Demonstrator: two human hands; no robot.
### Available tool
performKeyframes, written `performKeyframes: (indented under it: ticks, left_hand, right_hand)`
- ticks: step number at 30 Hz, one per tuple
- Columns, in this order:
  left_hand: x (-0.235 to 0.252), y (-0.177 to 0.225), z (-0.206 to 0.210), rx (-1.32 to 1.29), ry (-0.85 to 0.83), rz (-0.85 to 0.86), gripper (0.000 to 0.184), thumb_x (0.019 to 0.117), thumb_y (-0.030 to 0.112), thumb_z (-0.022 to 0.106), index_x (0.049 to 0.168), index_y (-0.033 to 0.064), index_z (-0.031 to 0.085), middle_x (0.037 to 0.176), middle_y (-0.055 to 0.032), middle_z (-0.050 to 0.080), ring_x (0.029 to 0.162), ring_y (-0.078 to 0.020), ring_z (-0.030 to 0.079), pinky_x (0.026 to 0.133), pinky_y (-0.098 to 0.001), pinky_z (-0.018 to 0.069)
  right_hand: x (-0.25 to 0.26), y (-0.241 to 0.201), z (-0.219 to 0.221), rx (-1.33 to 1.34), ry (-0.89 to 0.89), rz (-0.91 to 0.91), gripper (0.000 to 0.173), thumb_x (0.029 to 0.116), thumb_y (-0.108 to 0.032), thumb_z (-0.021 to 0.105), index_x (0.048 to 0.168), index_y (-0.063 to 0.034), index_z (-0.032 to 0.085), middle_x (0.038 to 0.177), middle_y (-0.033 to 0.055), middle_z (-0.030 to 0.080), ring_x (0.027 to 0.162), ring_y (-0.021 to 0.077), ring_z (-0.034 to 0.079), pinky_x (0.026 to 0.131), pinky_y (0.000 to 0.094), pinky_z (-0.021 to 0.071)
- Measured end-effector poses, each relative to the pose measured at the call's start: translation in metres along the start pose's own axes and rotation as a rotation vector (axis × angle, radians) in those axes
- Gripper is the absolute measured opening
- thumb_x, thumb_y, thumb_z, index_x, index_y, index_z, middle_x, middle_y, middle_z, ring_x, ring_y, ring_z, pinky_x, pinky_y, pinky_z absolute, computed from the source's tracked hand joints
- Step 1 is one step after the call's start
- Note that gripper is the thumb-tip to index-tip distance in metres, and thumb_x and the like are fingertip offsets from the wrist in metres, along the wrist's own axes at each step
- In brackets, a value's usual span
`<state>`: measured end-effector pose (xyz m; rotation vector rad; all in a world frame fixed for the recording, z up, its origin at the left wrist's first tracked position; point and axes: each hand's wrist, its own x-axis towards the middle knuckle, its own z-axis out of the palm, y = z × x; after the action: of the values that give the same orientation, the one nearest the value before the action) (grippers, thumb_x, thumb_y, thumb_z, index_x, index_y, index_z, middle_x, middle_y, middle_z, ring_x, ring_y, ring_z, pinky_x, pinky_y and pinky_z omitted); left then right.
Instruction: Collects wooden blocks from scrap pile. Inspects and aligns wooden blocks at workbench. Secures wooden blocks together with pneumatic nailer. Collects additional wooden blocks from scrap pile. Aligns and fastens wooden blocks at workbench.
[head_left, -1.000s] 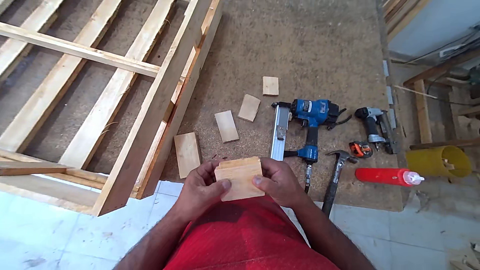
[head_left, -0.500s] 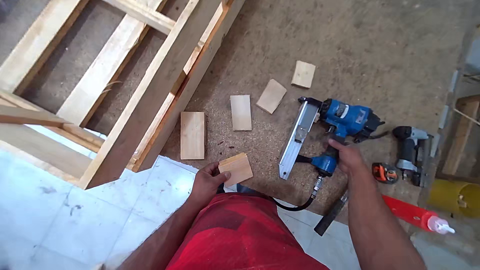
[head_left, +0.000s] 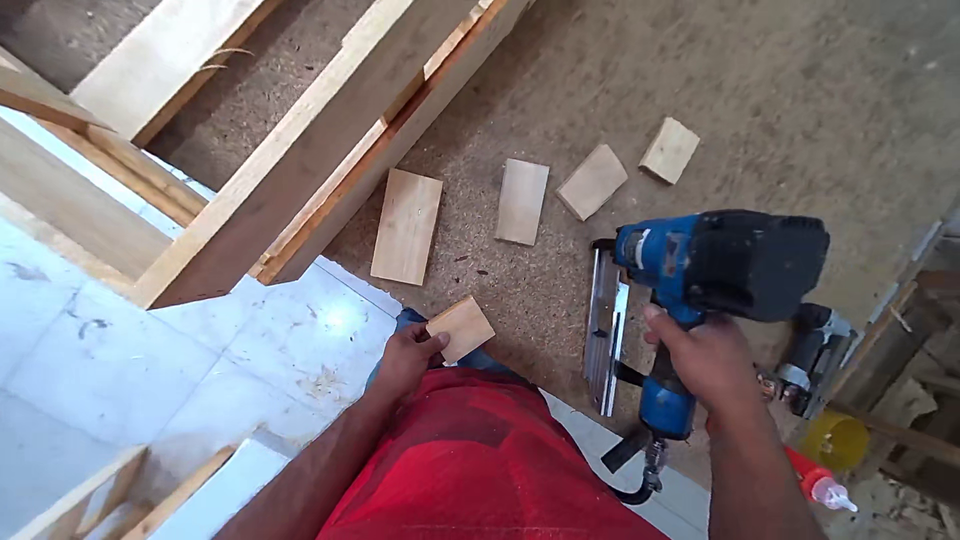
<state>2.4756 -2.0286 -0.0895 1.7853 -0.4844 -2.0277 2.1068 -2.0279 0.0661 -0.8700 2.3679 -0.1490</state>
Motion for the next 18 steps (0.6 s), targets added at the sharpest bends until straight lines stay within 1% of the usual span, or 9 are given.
performKeyframes:
  ticks: [2,3,6,8,11,13,15,16,18]
  left_hand:
    - [-0.001,0.005,0.003,0.033,0.028,-0.016,0.028,0.0944,0.011,0.074,0.116,-0.0034,0.065,0.099,-0.0166,0.075,0.086,-0.0270,0.076,0.079,-0.0433,0.0652]
    - [-0.002,0.006,0.003,0.054,0.048,-0.025,0.027,0.0937,0.012,0.075,0.114,-0.0033,0.065,0.096,-0.0160,0.075,0.084,-0.0266,0.076,0.078,-0.0432,0.0655]
    - [0.001,0.002,0.000,0.111,0.073,-0.019,0.028,0.0909,0.014,0.079,0.111,-0.0011,0.067,0.092,-0.0134,0.076,0.081,-0.0250,0.076,0.078,-0.0445,0.0663]
    - [0.004,-0.003,-0.003,0.171,0.082,-0.007,0.030,0.0906,0.018,0.080,0.113,0.0025,0.068,0.093,-0.0102,0.076,0.080,-0.0230,0.076,0.078,-0.0451,0.0663]
    - [0.001,-0.004,-0.004,0.261,0.085,-0.010,0.033,0.0911,0.024,0.080,0.116,0.0058,0.068,0.096,-0.0082,0.076,0.084,-0.0215,0.076,0.080,-0.0467,0.0656]
    - [0.000,-0.002,-0.004,0.292,0.073,0.001,0.034,0.0917,0.026,0.079,0.116,0.0059,0.067,0.096,-0.0085,0.075,0.083,-0.0214,0.075,0.080,-0.0468,0.0648]
    - [0.000,-0.001,-0.004,0.297,0.073,0.014,0.033,0.0908,0.025,0.080,0.114,0.0065,0.067,0.093,-0.0067,0.075,0.079,-0.0192,0.074,0.077,-0.0443,0.0642]
    - [0.000,0.000,-0.004,0.291,0.073,0.019,0.031,0.0904,0.024,0.081,0.113,0.0068,0.067,0.091,-0.0058,0.075,0.079,-0.0183,0.074,0.076,-0.0440,0.0638]
    - [0.000,-0.002,-0.005,0.292,0.071,0.017,0.029,0.0895,0.024,0.081,0.111,0.0084,0.068,0.089,-0.0034,0.076,0.078,-0.0162,0.074,0.076,-0.0425,0.0640]
  right_hand:
    - [0.002,-0.021,0.007,0.299,-0.101,0.035,0.039,0.0961,-0.037,0.074,0.123,-0.0100,0.066,0.097,0.0106,0.076,0.078,0.0255,0.076,0.072,0.0456,0.0659]
    - [0.000,-0.028,0.011,0.409,-0.113,0.046,0.032,0.0958,-0.027,0.075,0.121,-0.0091,0.067,0.095,0.0110,0.075,0.071,0.0248,0.074,0.066,0.0419,0.0657]
    - [-0.027,-0.030,0.011,0.444,-0.142,-0.025,0.026,0.0910,-0.010,0.074,0.117,-0.0077,0.072,0.087,0.0121,0.073,0.061,0.0242,0.067,0.058,0.0393,0.0605]
    - [-0.054,-0.024,0.008,0.430,-0.240,-0.121,0.026,0.0830,-0.015,0.075,0.107,-0.0058,0.072,0.080,0.0098,0.073,0.061,0.0216,0.067,0.059,0.0377,0.0604]
    - [-0.096,-0.003,0.010,0.241,-0.454,-0.274,0.039,0.0904,-0.040,0.077,0.110,-0.0058,0.072,0.087,-0.0015,0.074,0.078,0.0081,0.070,0.076,0.0320,0.0623]
    - [-0.112,0.002,0.015,-0.034,-0.545,-0.363,0.048,0.0923,-0.044,0.073,0.114,-0.0013,0.072,0.101,0.0054,0.076,0.096,0.0113,0.072,0.092,0.0358,0.0600]
    - [-0.124,-0.043,0.017,-0.246,-0.658,-0.347,0.051,0.0916,-0.041,0.073,0.122,-0.0003,0.070,0.118,0.0106,0.073,0.115,0.0147,0.067,0.107,0.0368,0.0494]
    - [-0.127,-0.057,0.023,-0.242,-0.667,-0.369,0.051,0.0898,-0.038,0.075,0.124,-0.0009,0.069,0.121,0.0103,0.072,0.117,0.0137,0.064,0.108,0.0352,0.0467]
    - [-0.120,-0.038,0.049,-0.032,-0.551,-0.603,0.045,0.0880,-0.040,0.078,0.115,-0.0045,0.071,0.108,0.0059,0.074,0.105,0.0099,0.069,0.096,0.0315,0.0566]
